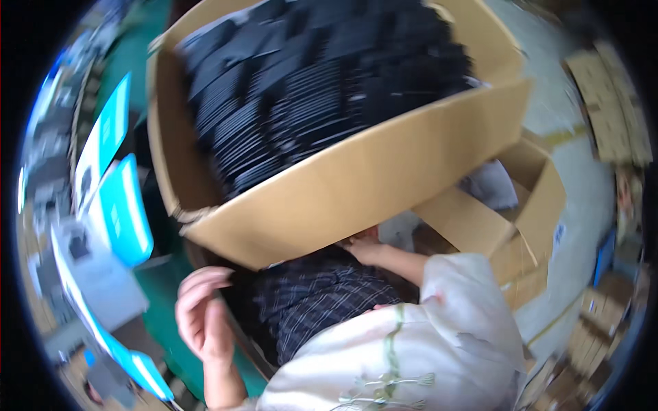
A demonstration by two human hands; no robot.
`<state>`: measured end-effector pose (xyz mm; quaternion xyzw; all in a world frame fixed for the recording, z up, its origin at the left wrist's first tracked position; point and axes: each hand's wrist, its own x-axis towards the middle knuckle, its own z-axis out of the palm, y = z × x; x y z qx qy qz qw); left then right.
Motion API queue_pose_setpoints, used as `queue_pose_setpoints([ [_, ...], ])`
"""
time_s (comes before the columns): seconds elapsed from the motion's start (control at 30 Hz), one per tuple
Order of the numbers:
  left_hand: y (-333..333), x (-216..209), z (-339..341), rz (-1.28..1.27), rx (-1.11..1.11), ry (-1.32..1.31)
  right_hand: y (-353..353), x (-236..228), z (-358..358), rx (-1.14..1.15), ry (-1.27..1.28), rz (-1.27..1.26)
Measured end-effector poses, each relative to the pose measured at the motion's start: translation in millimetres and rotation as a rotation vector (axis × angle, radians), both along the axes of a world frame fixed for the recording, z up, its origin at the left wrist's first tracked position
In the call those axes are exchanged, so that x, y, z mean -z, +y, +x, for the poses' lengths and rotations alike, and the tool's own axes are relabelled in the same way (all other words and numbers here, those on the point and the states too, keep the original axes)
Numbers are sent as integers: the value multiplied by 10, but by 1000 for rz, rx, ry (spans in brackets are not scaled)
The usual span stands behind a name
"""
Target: Assembling and packing electronic components and cables on a production line.
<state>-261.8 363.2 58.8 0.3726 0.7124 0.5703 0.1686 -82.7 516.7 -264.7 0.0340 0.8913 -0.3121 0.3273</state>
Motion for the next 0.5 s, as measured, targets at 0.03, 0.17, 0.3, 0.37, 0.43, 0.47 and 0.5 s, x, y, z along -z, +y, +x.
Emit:
queue_pose_setpoints([
  [0.03, 134, -37, 36, 120, 130, -192, -58, -294, -74, -50, 13, -4],
  [0.17, 565, -399, 259, 563, 534, -775, -106, -1355, -358, -180, 366, -106],
  [0.3, 410, -650, 434, 835, 658, -1084, 157, -2640, -749, -297, 364, -846],
  [0.37, 295, -760, 399, 894, 745, -1192, 367, -3091, -925, -305, 190, -1015],
  [0.43, 218, -865, 391, 922, 804, -1248, 638, -3371, -1107, -241, 307, -911],
  [0.47, 141, -931, 421, 891, 720, -1306, 759, -3467, -1240, -182, 423, -817],
  [0.5, 91, -955, 443, 856, 644, -1368, 870, -3481, -1393, -113, 539, -717],
])
